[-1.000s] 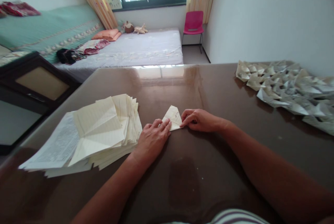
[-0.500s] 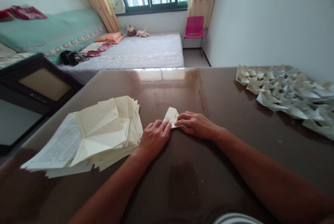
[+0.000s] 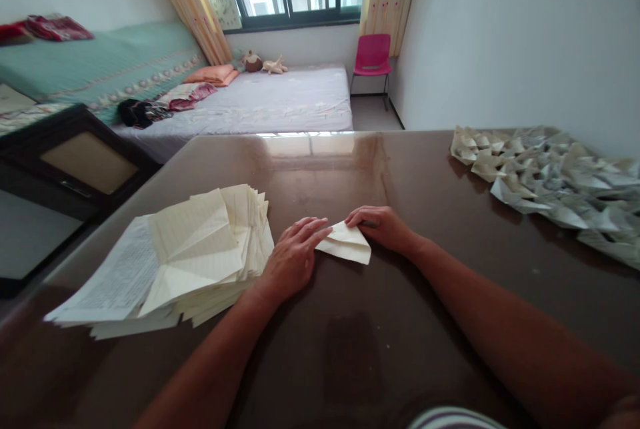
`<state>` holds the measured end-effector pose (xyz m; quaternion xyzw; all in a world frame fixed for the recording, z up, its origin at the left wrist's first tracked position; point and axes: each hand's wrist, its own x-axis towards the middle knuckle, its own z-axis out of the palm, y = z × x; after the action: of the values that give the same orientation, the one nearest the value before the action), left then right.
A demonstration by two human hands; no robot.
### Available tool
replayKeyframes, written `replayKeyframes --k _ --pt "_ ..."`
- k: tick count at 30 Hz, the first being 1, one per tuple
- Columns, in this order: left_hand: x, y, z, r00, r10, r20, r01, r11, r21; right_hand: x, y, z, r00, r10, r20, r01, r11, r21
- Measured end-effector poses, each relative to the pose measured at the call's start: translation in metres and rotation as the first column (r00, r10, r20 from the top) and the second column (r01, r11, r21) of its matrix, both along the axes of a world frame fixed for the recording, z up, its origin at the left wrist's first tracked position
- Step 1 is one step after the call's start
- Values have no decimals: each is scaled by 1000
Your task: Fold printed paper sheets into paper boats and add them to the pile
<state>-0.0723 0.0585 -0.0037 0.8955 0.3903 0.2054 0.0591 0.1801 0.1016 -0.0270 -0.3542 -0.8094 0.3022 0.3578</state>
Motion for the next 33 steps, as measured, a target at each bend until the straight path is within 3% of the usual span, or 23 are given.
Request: replayKeyframes --k 4,6,10,13,20,24,33 --pt "3 -5 -1 997 -72 34 75 991 -114 -4 0 -1 979 -44 -199 3 979 -203" --pt "6 -4 -4 995 -73 65 79 992 -95 -5 1 -2 979 -17 -204 -28 976 -217" --pt "10 1 -12 999 -52 2 52 997 56 -5 3 0 997 66 37 -67 998 19" --pt "13 -2 -11 994 -22 -107 32 996 89 -3 -1 8 977 80 196 -109 984 141" --pt "10 -13 5 984 -81 -158 74 996 -49 -4 -17 34 889 150 433 -214 971 103" --pt "8 -11 5 974 -102 -203 105 994 8 -5 -21 38 830 160 535 -245 965 90" --pt "10 -13 4 957 -131 -259 179 968 173 -11 -30 44 815 106 570 -214 968 127"
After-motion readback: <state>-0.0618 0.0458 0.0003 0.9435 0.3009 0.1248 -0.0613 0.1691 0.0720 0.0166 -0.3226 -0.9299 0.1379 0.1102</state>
